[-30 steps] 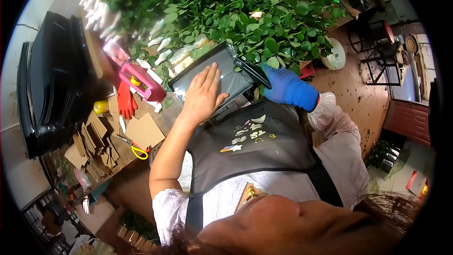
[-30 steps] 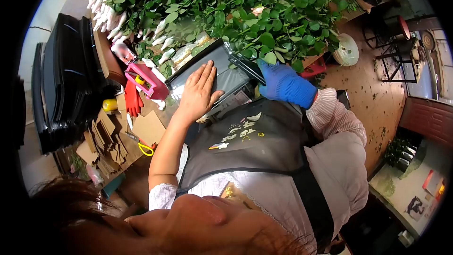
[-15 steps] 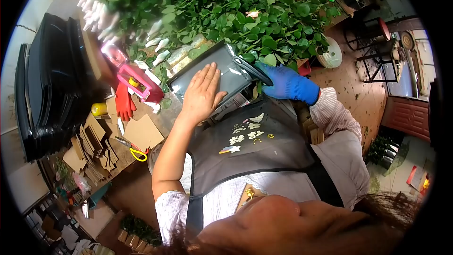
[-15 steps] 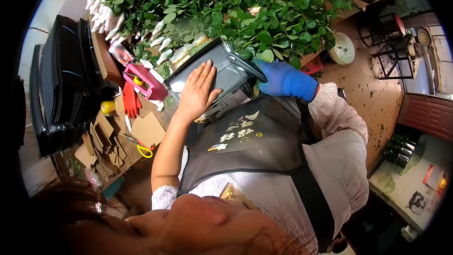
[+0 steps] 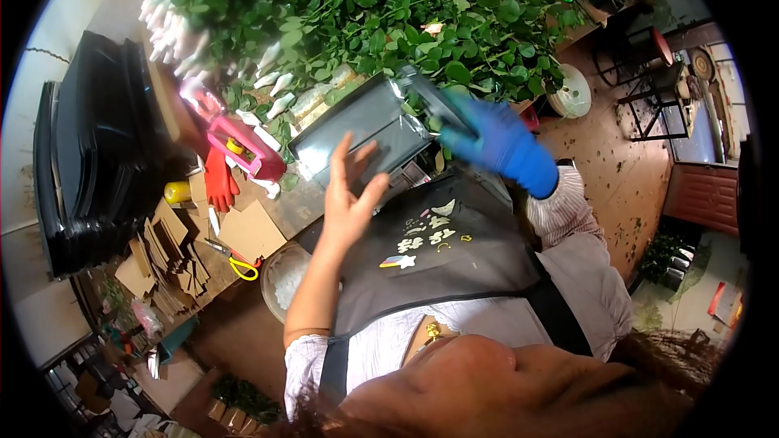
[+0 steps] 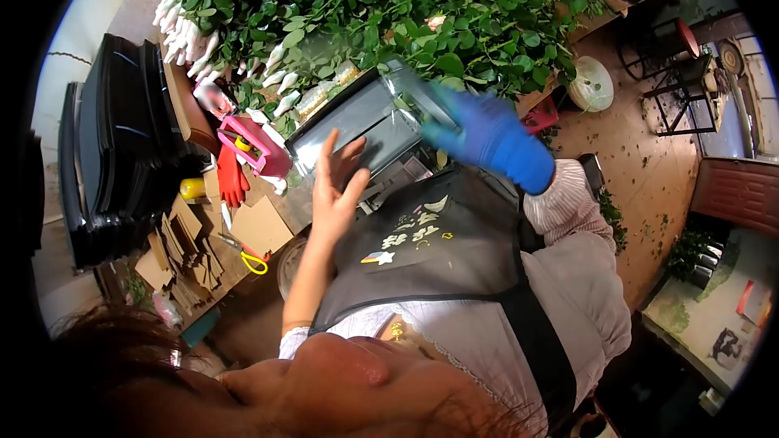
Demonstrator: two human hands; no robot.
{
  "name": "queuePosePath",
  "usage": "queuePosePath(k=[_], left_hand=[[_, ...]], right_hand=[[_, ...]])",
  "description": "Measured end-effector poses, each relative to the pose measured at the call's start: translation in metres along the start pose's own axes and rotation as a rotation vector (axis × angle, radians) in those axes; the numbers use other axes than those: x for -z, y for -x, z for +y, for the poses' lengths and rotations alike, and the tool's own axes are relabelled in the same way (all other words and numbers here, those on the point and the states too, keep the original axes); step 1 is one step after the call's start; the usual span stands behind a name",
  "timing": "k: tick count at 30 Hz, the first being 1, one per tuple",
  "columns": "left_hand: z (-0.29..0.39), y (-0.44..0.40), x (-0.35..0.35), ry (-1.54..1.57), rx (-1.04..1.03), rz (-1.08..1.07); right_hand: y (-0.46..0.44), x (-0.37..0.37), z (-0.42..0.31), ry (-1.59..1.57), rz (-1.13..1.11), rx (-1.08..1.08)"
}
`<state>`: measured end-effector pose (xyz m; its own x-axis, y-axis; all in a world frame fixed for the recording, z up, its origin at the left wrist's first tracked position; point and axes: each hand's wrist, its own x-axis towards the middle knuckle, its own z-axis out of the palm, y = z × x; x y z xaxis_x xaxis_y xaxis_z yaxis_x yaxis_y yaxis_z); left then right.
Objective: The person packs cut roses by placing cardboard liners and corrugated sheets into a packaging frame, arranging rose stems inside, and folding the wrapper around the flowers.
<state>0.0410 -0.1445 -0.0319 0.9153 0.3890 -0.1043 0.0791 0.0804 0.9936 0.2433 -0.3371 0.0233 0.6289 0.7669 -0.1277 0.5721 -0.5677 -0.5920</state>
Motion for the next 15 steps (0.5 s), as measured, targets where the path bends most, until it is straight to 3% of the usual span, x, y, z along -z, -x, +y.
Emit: queuePosePath(k=[1,2,3,4,5,6,8,9,11,13,14,15], left_hand=[[-0.005,0.001,-0.004,-0.063,-0.117,0.01],[-0.009,0.003,-0.01,0.074,-0.14,0.044],[0.004,0.008,-0.012,0.051,0.031,0.1],[0.017,0.015,-0.013,0.028,0.202,0.158],[0.005,0.021,-0.008,0.251,0.068,0.287],[0.005,0.025,0.004,0.136,0.046,0.326],[-0.022,0.033,0.029,0.052,-0.001,0.493],[-0.034,0.032,0.044,-0.202,-0.002,0.565],[-0.072,0.027,0.078,-0.613,0.006,0.671],[-0.089,0.02,0.094,-0.914,0.049,0.595],[-0.096,0.018,0.1,-1.062,0.072,0.548],[-0.105,0.017,0.105,-1.109,0.15,0.497]], right_hand=[[0.007,-0.01,-0.008,-0.113,-0.047,0.182],[0.012,-0.02,-0.014,-0.225,-0.094,0.364],[0.012,-0.027,-0.018,-0.407,-0.282,0.41],[0.011,-0.022,-0.026,-0.395,-0.318,0.315],[0.005,-0.023,-0.021,-0.323,-0.199,0.24],[-0.004,-0.025,-0.014,-0.251,-0.08,0.165],[-0.017,-0.028,-0.002,0.121,-0.076,-0.015],[-0.023,-0.031,0.004,0.307,-0.073,-0.102],[-0.034,-0.048,0.02,0.277,-0.163,-0.041],[-0.051,-0.049,0.039,0.164,-0.264,0.046],[-0.059,-0.038,0.053,0.025,-0.314,-0.067],[-0.068,-0.035,0.073,0.166,-0.183,-0.057]])
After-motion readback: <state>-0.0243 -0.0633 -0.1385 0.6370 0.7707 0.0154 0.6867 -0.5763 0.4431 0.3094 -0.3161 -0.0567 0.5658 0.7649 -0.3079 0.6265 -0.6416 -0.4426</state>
